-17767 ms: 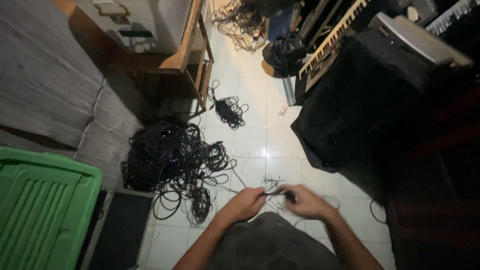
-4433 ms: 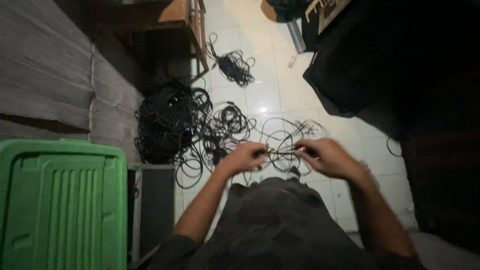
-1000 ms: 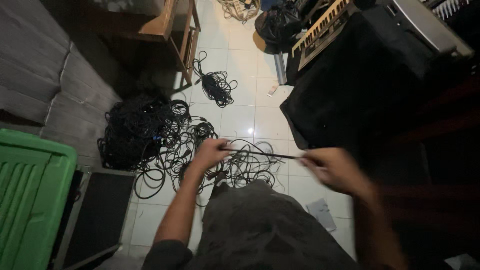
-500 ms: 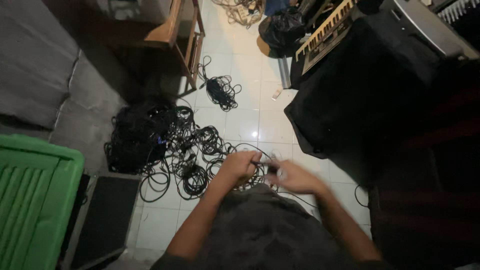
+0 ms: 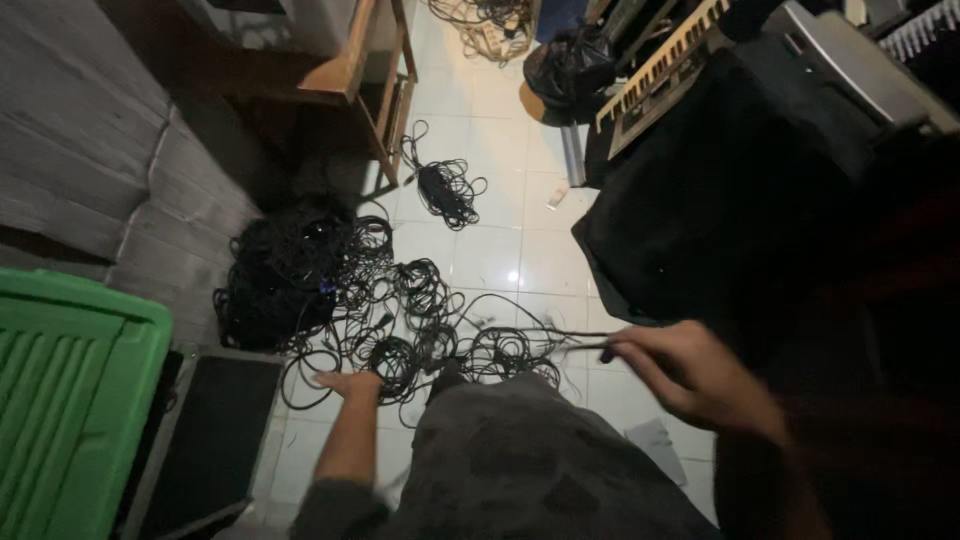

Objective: The person coils black cables by hand and places them into a large white plastic bin.

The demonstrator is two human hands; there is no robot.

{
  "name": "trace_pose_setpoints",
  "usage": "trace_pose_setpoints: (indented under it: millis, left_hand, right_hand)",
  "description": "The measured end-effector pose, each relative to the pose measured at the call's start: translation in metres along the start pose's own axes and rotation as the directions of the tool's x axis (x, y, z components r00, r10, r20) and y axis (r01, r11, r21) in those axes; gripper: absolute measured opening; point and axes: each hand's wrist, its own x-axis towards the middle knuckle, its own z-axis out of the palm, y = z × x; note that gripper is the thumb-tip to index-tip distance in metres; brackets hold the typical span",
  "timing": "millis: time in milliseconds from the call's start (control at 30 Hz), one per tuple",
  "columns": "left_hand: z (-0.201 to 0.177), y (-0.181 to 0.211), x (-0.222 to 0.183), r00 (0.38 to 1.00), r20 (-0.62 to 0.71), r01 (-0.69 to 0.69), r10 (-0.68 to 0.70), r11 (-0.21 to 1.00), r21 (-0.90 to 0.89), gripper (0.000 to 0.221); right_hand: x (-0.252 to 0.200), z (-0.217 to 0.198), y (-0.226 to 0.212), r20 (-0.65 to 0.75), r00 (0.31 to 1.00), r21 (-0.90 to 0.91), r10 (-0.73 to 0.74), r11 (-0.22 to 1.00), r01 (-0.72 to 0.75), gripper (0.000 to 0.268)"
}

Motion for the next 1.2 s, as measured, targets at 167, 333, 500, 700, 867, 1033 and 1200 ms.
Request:
trace_pose_setpoints:
  millis: [167, 333, 500, 700, 867, 1033, 1200]
  left_hand:
    - [-0.054, 0.1, -0.063, 0.366, -0.659, -0.924, 0.657, 0.172, -0.341, 0.106]
    - [-0.04, 0.138, -0.07, 0.628, -0.256, -0.719, 0.734, 0.422, -0.553, 0.053]
    - [-0.052, 0.057, -0.065, 0.576, -0.682, -0.817, 0.451, 0.283, -0.502, 0.038]
    - [-0.128, 0.117, -0.162, 0.398, -0.709, -0.915, 0.581, 0.307, -0.262, 0.03]
    - [-0.14, 0.131, -0.153, 0.149, -0.661, -0.988, 0.735, 0.088, -0.124, 0.04]
    - [-0.109, 0.074, -0.11, 0.524, -0.547, -0.847, 0.653, 0.333, -0.414, 0.044]
    - [-0.113, 0.099, -0.149, 0.446, -0.7, -0.889, 0.558, 0.182, -0.421, 0.029]
  right_hand:
    - [0.017, 0.022, 0.01, -0.043, 0.993, 0.139, -0.114, 0.983, 0.119, 0.018]
    - [-0.056, -0.04, 0.12, -0.161, 0.987, -0.036, 0.024, 0.999, -0.03, 0.029]
    - [-0.133, -0.096, 0.227, -0.671, 0.698, -0.146, 0.248, 0.879, -0.453, 0.029]
    - [-0.033, -0.007, 0.164, -0.584, 0.732, -0.794, -0.35, 0.434, -0.426, 0.02]
    - [0.04, 0.063, 0.086, -0.004, 0.995, 0.075, 0.1, 0.992, -0.099, 0.03]
    - [-0.048, -0.011, 0.128, -0.133, 0.74, -0.044, 0.659, 0.742, -0.669, 0.026]
    - [-0.076, -0.036, 0.174, -0.543, 0.688, -0.071, 0.481, 0.79, -0.609, 0.035]
